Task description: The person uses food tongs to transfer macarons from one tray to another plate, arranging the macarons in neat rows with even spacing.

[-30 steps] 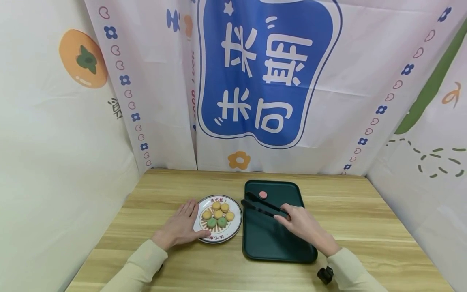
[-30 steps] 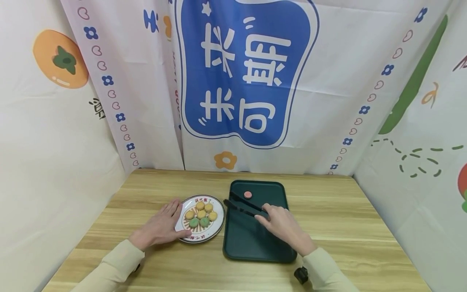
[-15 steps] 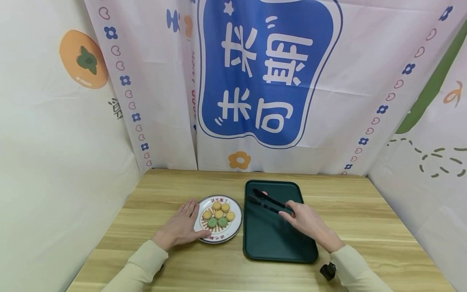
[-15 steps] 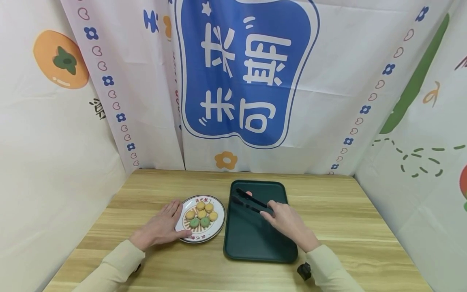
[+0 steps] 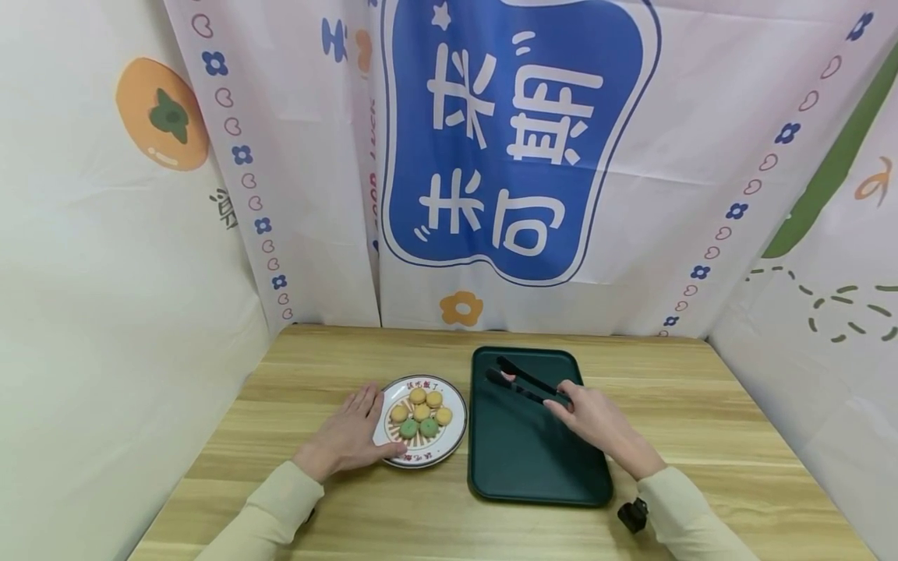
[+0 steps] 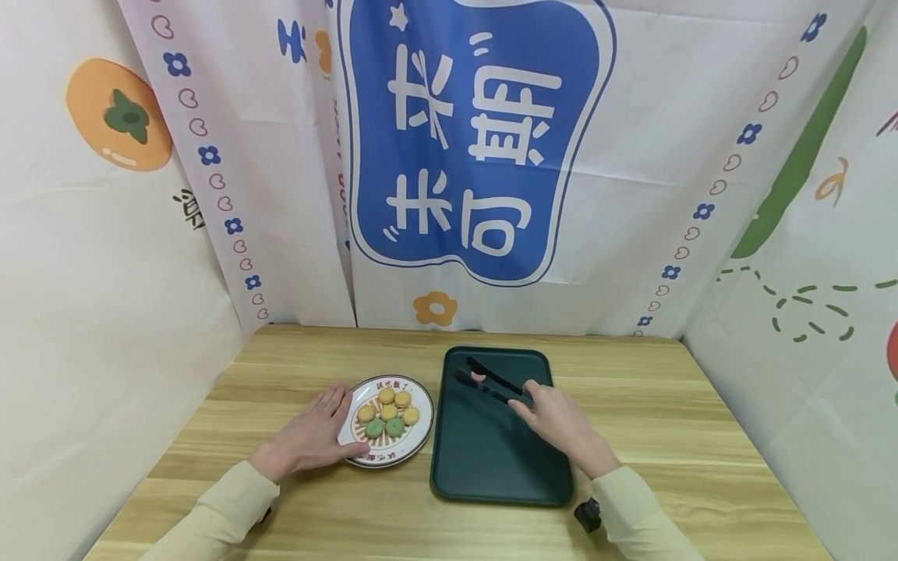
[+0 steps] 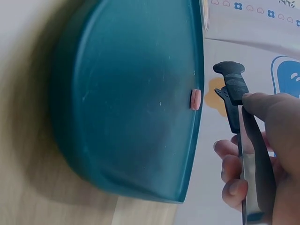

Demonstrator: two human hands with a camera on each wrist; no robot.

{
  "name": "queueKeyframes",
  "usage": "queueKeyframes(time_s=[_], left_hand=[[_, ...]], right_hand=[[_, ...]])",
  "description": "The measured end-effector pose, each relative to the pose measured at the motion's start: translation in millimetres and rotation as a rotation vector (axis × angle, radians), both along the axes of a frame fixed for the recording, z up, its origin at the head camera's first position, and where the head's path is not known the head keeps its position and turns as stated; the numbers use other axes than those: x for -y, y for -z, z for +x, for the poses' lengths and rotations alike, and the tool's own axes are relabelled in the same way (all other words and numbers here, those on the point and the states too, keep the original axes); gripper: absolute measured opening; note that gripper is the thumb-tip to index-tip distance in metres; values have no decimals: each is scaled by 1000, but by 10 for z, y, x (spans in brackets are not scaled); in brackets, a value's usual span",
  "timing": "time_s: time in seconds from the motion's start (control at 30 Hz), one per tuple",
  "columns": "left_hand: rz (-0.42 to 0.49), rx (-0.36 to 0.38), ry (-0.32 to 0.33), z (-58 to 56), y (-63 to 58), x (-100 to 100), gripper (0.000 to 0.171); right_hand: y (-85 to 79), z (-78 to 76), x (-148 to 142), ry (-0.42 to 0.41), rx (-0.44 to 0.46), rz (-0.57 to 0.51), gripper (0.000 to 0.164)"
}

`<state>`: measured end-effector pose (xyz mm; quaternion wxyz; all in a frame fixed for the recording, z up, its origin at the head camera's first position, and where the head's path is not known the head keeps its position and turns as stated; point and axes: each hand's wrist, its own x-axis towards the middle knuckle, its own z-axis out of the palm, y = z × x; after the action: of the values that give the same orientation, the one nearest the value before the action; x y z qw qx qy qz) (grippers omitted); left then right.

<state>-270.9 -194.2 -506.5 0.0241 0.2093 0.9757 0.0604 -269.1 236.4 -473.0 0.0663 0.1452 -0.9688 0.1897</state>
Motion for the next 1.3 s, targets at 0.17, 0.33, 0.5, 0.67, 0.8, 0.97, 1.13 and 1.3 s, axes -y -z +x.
queueKeyframes(time_s=[0.17,0.33,0.5,0.67,0.8,0.97,1.13,1.3], left_hand=[[7,6,-3,-4,5,2,115],[1,9,-5,-5,4,0,114],[-6,12,-3,-4,0,-4,115],[0,13,-5,-7,-3,-10,114],[-3,14,-5,-8,-3,-11,114],[-4,12,-4,-5,-2,-7,114],[-1,17,-8,-6,-10,-9,113],[1,20,-9,4,-15,-7,113]], right_hand=[[3,-9,-31,13,15,-8,37],[18,-39,-59,22,22,-1,39],[29,-70,-64,33,27,4,40],[29,-89,-63,47,34,7,40],[31,-105,-59,56,43,9,39],[29,-126,-41,53,46,11,36],[36,-142,-40,48,38,8,34],[60,-157,-42,46,24,34,33]])
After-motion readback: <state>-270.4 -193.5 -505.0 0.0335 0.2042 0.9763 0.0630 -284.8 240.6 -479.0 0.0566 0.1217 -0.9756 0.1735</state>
